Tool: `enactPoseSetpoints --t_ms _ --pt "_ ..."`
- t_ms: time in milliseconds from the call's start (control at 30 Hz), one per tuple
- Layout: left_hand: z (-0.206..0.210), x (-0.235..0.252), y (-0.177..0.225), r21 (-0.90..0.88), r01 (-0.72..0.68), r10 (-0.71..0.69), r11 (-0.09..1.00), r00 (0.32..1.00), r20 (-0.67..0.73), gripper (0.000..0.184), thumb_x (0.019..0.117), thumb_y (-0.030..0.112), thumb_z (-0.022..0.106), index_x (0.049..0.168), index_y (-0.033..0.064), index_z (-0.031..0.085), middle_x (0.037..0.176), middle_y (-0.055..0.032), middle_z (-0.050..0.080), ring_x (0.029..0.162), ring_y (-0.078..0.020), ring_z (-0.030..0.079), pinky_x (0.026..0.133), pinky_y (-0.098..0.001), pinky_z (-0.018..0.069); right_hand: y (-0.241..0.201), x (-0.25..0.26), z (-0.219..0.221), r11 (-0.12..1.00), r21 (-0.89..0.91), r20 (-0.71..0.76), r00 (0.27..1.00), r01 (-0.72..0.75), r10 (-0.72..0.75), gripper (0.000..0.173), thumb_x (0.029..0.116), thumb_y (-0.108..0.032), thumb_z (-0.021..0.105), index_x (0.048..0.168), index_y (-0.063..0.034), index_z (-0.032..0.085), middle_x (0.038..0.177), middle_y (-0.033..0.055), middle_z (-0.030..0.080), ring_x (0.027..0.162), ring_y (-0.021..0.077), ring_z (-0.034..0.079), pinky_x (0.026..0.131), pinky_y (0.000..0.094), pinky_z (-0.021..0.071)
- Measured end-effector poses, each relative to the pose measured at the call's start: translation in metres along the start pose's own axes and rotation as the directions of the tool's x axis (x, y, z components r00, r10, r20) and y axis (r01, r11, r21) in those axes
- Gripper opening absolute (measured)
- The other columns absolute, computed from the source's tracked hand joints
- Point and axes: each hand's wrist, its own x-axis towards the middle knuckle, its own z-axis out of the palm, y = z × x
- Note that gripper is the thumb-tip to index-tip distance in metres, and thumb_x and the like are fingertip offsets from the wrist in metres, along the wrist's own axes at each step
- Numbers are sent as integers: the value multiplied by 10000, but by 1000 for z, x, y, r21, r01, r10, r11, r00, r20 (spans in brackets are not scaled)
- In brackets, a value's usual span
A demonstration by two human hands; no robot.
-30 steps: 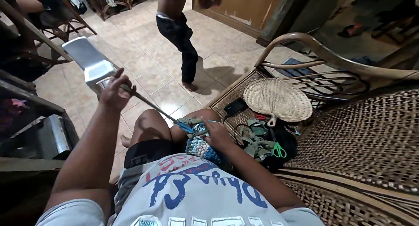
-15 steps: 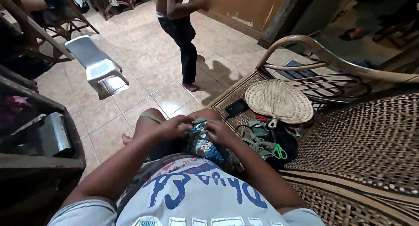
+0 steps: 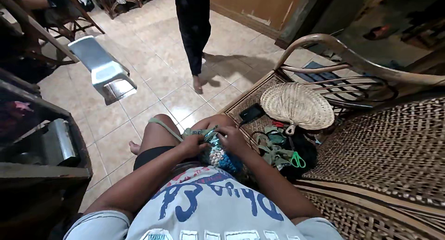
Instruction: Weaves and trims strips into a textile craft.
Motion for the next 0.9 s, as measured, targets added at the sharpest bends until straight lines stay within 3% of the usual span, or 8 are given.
enactPoseSetpoints --t_ms 100,200,300,367,467,600,767,900 --pt "5 -1 -13 -199 -75 69 977 997 -37 350 1065 273 544 1212 -29 643 1125 -180 673 1042 -227 653 983 -448 501 8 7 4 983 175 127 991 -57 35 265 1046 -120 529 1193 11 707 1144 185 720 1086 297 693 1008 501 516" --pt "9 -2 -21 -324 -146 128 935 989 -76 317 1066 231 535 1234 -20 633 1125 -137 674 1020 -138 650 966 -362 518 14 17 2 980 189 271 962 -67 13 298 1075 -157 485 1233 5 677 1165 188 706 1104 294 678 1013 511 500" --pt "2 -4 -24 -361 -190 162 913 981 -106 322 1073 209 516 1267 -29 615 1154 -140 669 1025 -122 651 959 -342 528 12 24 -1 981 194 342 939 -24 -44 318 1079 -162 460 1230 23 669 1159 199 699 1096 297 673 1003 509 499" --pt "-7 -7 -25 -379 -191 153 905 980 -129 320 1075 199 507 1278 -26 608 1146 -133 665 994 -115 649 924 -333 537 6 27 -3 960 271 322 946 -67 -25 300 1079 -147 460 1204 34 665 1132 184 696 1058 245 669 985 456 511" --pt "-17 -11 -23 -439 -165 111 883 983 -148 290 1072 210 520 1235 -11 614 1051 -91 663 883 -86 652 815 -306 567 -9 29 -7 900 400 265 962 -174 68 242 1071 -163 514 1142 4 675 994 97 689 880 112 638 853 336 535" --pt "-12 -12 -26 -485 -187 114 854 978 -176 280 1067 176 517 1230 -29 615 1085 -100 659 941 -90 638 880 -309 541 -17 30 -8 847 489 308 950 -207 54 182 1007 -82 602 1131 30 674 993 75 686 863 61 632 837 269 541" --pt "-4 -8 -26 -466 -231 134 854 963 -233 280 1050 154 534 1242 -34 612 1083 -107 666 953 -90 637 900 -309 531 -24 29 -11 879 434 309 949 -198 61 237 904 9 689 1132 66 662 1015 119 693 890 96 647 851 291 549" --pt "-1 -7 -23 -474 -289 164 831 943 -288 292 1024 102 558 1284 -32 558 1095 -118 659 952 -93 640 894 -304 538 -26 24 -6 925 375 171 985 -60 -6 195 862 10 704 1054 44 708 971 123 711 871 126 658 828 323 554"
